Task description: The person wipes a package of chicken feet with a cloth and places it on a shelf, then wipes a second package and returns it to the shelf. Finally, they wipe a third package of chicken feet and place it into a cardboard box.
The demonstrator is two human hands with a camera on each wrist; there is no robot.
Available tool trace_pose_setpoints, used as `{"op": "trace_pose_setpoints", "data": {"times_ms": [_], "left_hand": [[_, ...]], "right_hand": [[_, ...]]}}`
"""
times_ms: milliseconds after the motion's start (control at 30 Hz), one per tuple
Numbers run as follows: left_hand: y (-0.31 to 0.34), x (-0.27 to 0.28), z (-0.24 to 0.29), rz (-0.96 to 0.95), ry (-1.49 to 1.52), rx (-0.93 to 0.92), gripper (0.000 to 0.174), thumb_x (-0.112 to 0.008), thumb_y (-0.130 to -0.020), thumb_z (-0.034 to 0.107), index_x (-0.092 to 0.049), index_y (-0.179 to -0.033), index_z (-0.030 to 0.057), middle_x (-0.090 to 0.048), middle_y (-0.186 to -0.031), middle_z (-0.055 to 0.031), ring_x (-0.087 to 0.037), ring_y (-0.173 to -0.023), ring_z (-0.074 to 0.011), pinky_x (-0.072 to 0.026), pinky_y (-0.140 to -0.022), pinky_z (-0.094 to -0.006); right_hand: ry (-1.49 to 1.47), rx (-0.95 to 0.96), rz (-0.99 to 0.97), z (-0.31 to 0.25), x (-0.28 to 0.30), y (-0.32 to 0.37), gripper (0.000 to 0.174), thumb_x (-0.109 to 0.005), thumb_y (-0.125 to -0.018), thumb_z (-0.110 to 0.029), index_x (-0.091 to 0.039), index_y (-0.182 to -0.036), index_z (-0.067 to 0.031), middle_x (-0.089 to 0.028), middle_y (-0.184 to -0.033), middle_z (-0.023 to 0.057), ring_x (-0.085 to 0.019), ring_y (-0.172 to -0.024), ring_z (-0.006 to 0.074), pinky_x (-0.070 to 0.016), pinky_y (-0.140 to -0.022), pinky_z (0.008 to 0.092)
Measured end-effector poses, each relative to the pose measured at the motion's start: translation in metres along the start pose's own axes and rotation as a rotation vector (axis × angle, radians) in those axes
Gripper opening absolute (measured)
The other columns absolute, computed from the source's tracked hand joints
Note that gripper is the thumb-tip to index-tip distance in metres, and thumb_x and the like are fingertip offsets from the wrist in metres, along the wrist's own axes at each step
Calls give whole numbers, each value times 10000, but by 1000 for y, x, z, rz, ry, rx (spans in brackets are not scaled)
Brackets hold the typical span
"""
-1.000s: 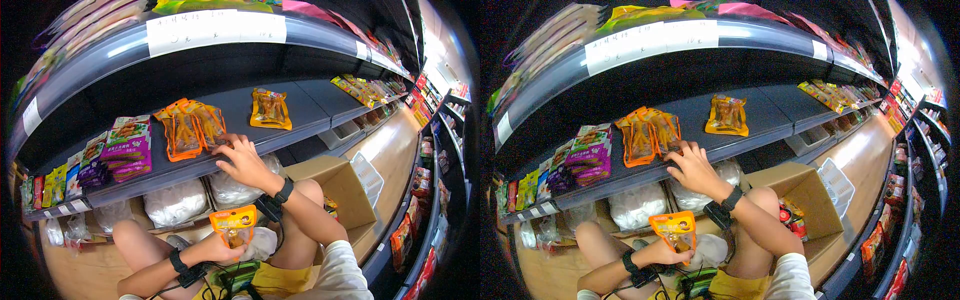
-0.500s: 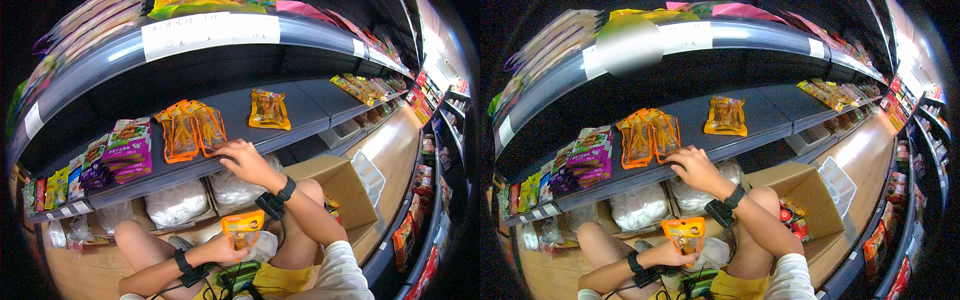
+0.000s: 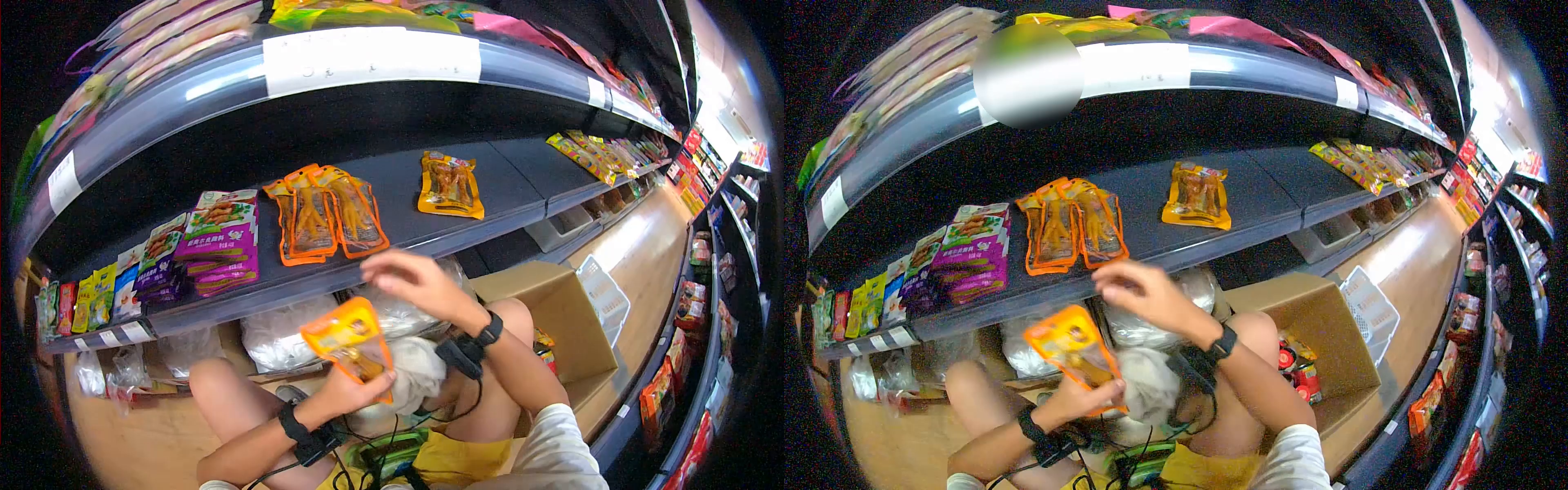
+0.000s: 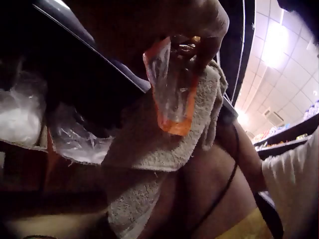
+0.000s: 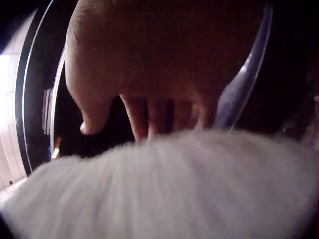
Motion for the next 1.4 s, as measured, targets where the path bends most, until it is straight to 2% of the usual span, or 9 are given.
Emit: {"op": "trace_pose_setpoints", "data": {"times_ms": [167,433,533,733,833,1100,1200,1367,1400], "left_hand": [[-5,43,19,193,100,-56,175,-650,-866,101,-562,-998,27,-586,-894,-3,-556,-825,-107,-468,-715,-269],[-22,56,9,310,133,6,299,-537,-942,278,-551,-1072,9,-600,-896,-46,-585,-823,-139,-477,-724,-278],[-25,49,4,135,341,73,430,-412,-994,385,-517,-1164,4,-627,-1050,-90,-624,-966,-198,-544,-704,-332],[-25,27,-4,99,99,-3,458,-355,-1007,422,-559,-1014,12,-627,-810,-96,-604,-655,-135,-490,-547,-255],[-8,26,-51,-93,118,412,416,-361,-1005,392,-570,-1011,33,-626,-805,-49,-570,-578,-107,-426,-440,-261],[-18,-9,-10,-285,-174,261,368,-384,-1012,343,-604,-977,50,-583,-729,9,-530,-621,-76,-419,-550,-240],[-11,-21,-21,-410,-191,266,337,-394,-1010,299,-585,-1040,24,-658,-895,-56,-595,-783,-120,-490,-673,-282],[-30,16,-2,0,342,103,380,-430,-1001,288,-527,-1211,-12,-649,-1061,-85,-623,-939,-176,-500,-836,-313],[-32,36,11,99,103,-27,391,-437,-998,284,-484,-1258,-4,-609,-1146,-90,-598,-1015,-193,-474,-898,-345]], "right_hand": [[-40,41,-447,10,-71,41,708,-395,-954,-536,-325,-1400,10,-353,-1425,188,-323,-1335,272,-276,-1089,377],[220,48,35,11,-13,17,387,-587,-924,-282,-565,-1162,22,-653,-1038,87,-585,-959,150,-469,-865,311],[-402,-15,341,10,36,24,325,-511,-959,-208,-532,-1173,36,-641,-1049,147,-635,-933,181,-526,-825,323],[-203,122,308,3,-19,37,470,-634,-880,-178,-460,-1276,4,-573,-1183,78,-540,-1076,137,-430,-948,301],[-85,56,244,-13,-30,39,479,-732,-804,-146,-520,-1209,-6,-605,-1110,55,-555,-1014,106,-447,-897,286],[44,104,607,-38,29,52,276,-739,-783,-98,-609,-1013,-18,-672,-937,68,-613,-846,106,-506,-777,291],[-447,167,837,-29,82,62,208,-610,-876,-92,-553,-1050,6,-654,-968,140,-650,-869,212,-535,-779,327],[-510,83,242,-9,27,44,622,-580,-897,-414,-438,-1282,53,-571,-1208,219,-584,-1103,277,-453,-971,401],[-485,85,123,-11,1,41,730,-605,-872,-453,-387,-1344,59,-514,-1308,201,-532,-1181,262,-411,-1014,392]]}}
Point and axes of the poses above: each hand's wrist, its own y-axis away from the middle knuckle, its own x-axis out of the back of the hand, z = x × y, the point moved 10 cm from there along -y, towards the middle knuckle
